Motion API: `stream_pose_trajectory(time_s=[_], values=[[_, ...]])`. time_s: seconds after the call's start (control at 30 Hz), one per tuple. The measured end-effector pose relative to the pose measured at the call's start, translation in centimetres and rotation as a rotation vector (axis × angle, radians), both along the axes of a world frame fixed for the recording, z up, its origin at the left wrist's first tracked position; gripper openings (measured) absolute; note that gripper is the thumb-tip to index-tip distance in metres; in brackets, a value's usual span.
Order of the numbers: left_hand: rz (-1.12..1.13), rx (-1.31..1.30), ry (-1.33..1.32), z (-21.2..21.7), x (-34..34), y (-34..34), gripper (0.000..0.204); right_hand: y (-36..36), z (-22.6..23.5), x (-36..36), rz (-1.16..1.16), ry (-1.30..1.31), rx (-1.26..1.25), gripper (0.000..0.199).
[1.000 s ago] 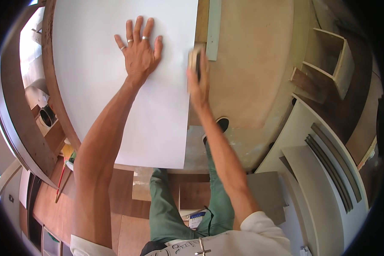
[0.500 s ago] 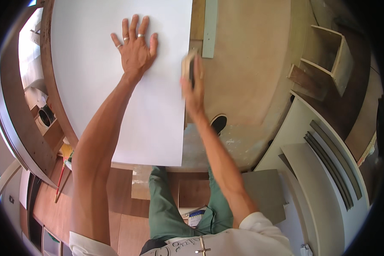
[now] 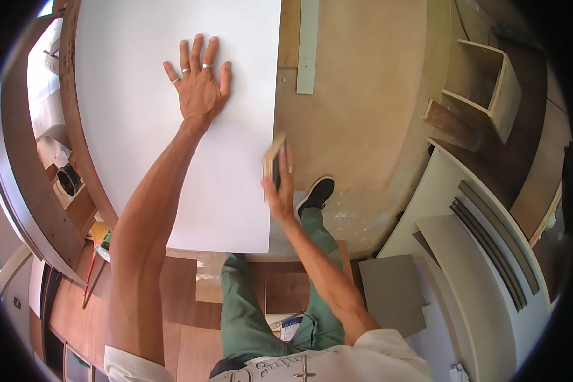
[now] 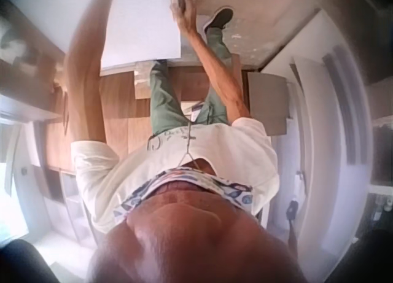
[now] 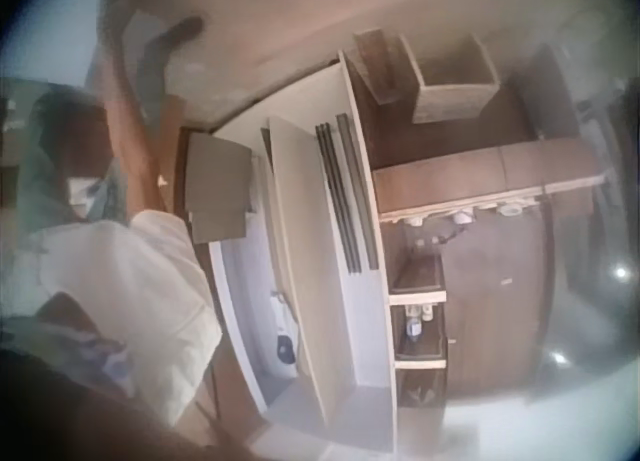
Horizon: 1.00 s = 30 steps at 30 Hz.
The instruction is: The person sands the edge of a white board using a handheld sanding block, moving the block back and forth along the side of the board while holding the board steady with their other hand.
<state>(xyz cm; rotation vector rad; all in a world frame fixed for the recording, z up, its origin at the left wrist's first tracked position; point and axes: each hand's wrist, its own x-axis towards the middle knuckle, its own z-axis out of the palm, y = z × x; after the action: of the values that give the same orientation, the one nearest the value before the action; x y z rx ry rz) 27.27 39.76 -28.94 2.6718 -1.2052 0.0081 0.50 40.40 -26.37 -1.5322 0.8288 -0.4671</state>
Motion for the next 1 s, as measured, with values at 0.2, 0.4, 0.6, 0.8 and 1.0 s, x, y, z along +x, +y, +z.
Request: stream_pose_trajectory(time_s=[0.2,0.4,0.6,0.8,1.0], values=[[-0.013,-0.003,-0.007,0.0,0.3,-0.1,0.061,-6.1,-0.5,5.9,-0.099,-0.003,0.165,0.074],[-0.007,-0.005,0.008,0.0,0.0,0.0,0.061,1.9,-0.9,-2.0,-0.018,0.055,0.040,0.081],[-0.010,-0.032,0.043,0.0,0.1,0.1,0.061,-2.7,0.8,3.3,-0.085,0.061,0.170,0.075],[0.005,-0.009,0.023,0.3,0.1,-0.2,0.060,0.2,1.6,0.9,-0.068,0.131,0.236,0.075],[0.019,0.022,-0.003,0.5,0.0,-0.2,0.059,-1.1,0.7,2.5,-0.133,0.232,0.215,0.078]])
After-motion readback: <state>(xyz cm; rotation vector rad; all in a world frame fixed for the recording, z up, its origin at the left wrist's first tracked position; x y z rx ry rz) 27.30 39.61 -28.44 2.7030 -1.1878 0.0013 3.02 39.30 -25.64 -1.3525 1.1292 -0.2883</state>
